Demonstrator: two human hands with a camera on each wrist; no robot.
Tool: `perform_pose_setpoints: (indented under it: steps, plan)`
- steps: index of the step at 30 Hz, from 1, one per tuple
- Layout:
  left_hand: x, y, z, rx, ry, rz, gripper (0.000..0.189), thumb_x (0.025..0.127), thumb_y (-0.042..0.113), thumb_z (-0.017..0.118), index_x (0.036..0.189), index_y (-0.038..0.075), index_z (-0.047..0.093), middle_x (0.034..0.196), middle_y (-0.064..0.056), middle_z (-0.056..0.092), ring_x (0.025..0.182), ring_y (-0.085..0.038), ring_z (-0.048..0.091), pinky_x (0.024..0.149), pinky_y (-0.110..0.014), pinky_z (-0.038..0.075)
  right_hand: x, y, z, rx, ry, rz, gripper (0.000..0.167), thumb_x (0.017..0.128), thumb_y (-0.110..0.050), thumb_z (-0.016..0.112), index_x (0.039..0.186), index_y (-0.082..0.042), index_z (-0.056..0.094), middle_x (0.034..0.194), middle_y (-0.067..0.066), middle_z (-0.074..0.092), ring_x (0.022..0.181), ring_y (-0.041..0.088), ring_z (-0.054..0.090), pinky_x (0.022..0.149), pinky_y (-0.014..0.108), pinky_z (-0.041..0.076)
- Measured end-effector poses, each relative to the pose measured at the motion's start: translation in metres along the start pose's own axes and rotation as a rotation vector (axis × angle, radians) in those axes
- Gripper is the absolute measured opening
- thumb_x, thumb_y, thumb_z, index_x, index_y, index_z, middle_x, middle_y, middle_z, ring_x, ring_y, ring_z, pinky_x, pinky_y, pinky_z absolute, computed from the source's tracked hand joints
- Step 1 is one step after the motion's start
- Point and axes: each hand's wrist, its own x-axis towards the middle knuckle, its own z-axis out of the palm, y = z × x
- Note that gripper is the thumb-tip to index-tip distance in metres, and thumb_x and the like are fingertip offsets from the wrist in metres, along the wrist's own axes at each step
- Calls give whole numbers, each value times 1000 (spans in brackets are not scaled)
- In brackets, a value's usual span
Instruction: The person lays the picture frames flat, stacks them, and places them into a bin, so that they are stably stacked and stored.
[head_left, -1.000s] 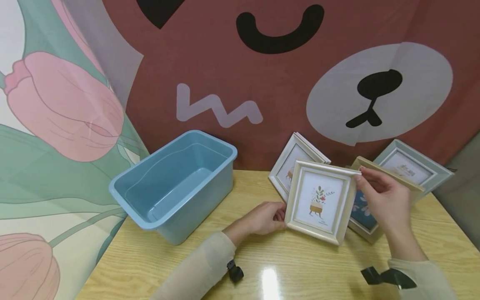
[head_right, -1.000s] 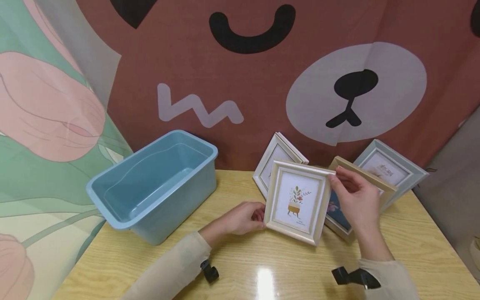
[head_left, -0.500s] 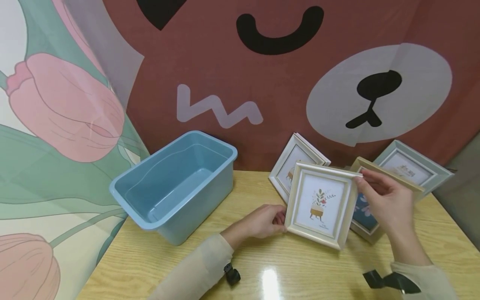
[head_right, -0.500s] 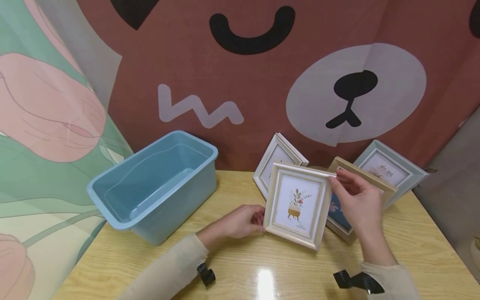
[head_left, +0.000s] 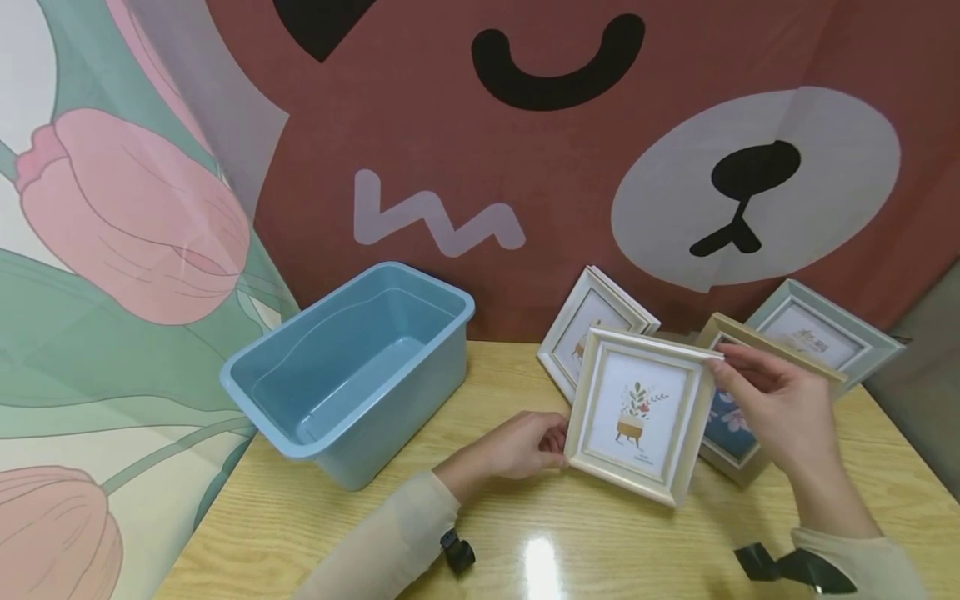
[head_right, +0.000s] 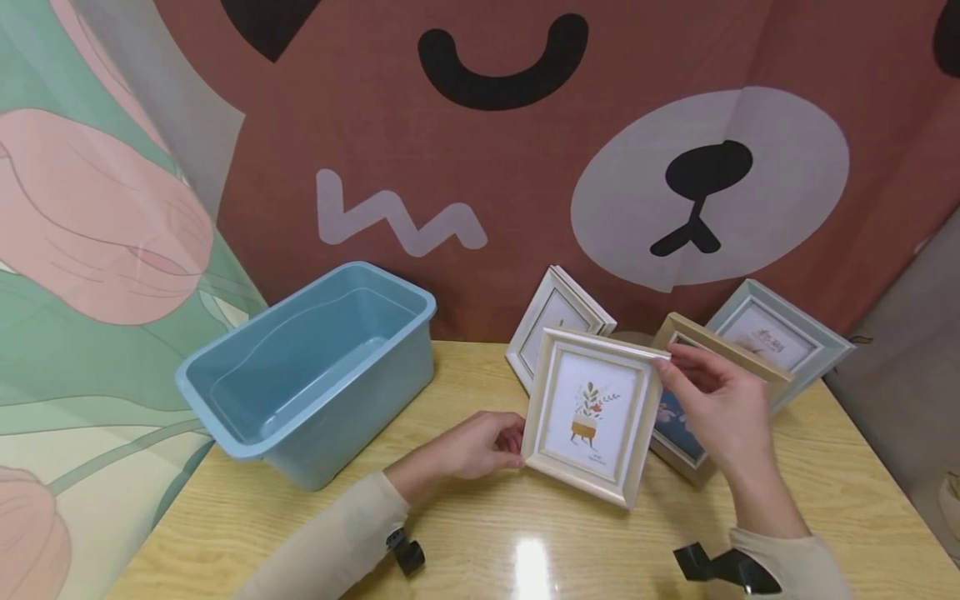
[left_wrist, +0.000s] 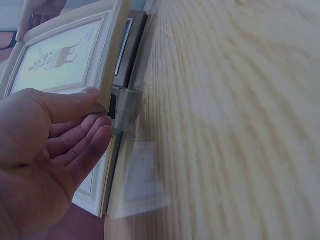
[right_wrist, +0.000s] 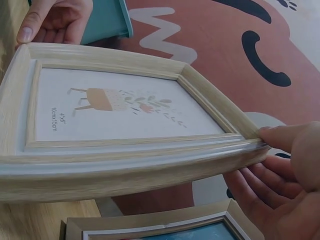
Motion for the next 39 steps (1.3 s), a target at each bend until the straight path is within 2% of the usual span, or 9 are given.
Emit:
perform_pose_setpoints:
  steps: [9, 15, 21, 26, 30, 35, 39]
  plan:
    - [-6, -3, -2, 6, -28, 11, 24, 98, 13, 81, 119, 9, 70, 93, 9, 68, 83, 5, 61, 78, -12, 55, -2, -1, 1, 9, 13, -28, 44, 103, -27, 76, 134, 4, 71, 82, -45, 64, 72, -14, 66, 53, 15, 51]
    - [-9, -5, -5, -25, -39, 22, 25, 97, 11, 81, 119, 8, 69, 93, 8, 68, 85, 5, 61, 81, -12, 56, -4, -1, 1, 8, -5, -46, 44, 104, -29, 74, 134, 3, 72, 84, -43, 65, 74, -14, 67, 57, 13, 53]
    - [-10, -8, -7, -41, -53, 31, 26, 98, 12, 81, 120, 8, 68, 94, 9, 67, 86, 5, 61, 82, -12, 56, -5, -3, 1, 6, -9, -40, 43, 104, -29, 74, 134, 2, 72, 84, -41, 66, 74, -12, 68, 55, 15, 54]
    - [-11, -9, -8, -47, -68, 37, 26, 98, 12, 81, 121, 7, 68, 97, 3, 70, 86, 5, 61, 83, -13, 56, -5, -4, 3, 1, -10, -37, 43, 104, -28, 74, 134, 2, 72, 83, -42, 65, 73, -13, 67, 52, 16, 52]
    - [-14, -9, -11, -70, -87, 35, 26, 98, 12, 81, 120, 7, 68, 99, 1, 72, 87, 4, 61, 84, -13, 56, -5, -5, 3, 6, -16, -43, 43, 104, -28, 74, 134, 2, 72, 85, -42, 65, 74, -14, 67, 54, 15, 52]
    - [-17, -11, -15, -105, -96, 29, 26, 97, 13, 82, 119, 9, 68, 99, 5, 71, 88, 4, 63, 85, -14, 57, -5, -8, 3, 13, -28, -30, 45, 104, -32, 73, 135, 1, 72, 87, -41, 66, 75, -13, 69, 59, 13, 54]
    - [-20, -14, -17, -117, -95, 37, 27, 97, 13, 83, 118, 9, 68, 98, 7, 69, 88, 4, 63, 85, -15, 58, -4, -10, 6, 45, -38, -6, 47, 104, -34, 74, 135, 1, 72, 89, -39, 69, 76, -10, 71, 59, 14, 54]
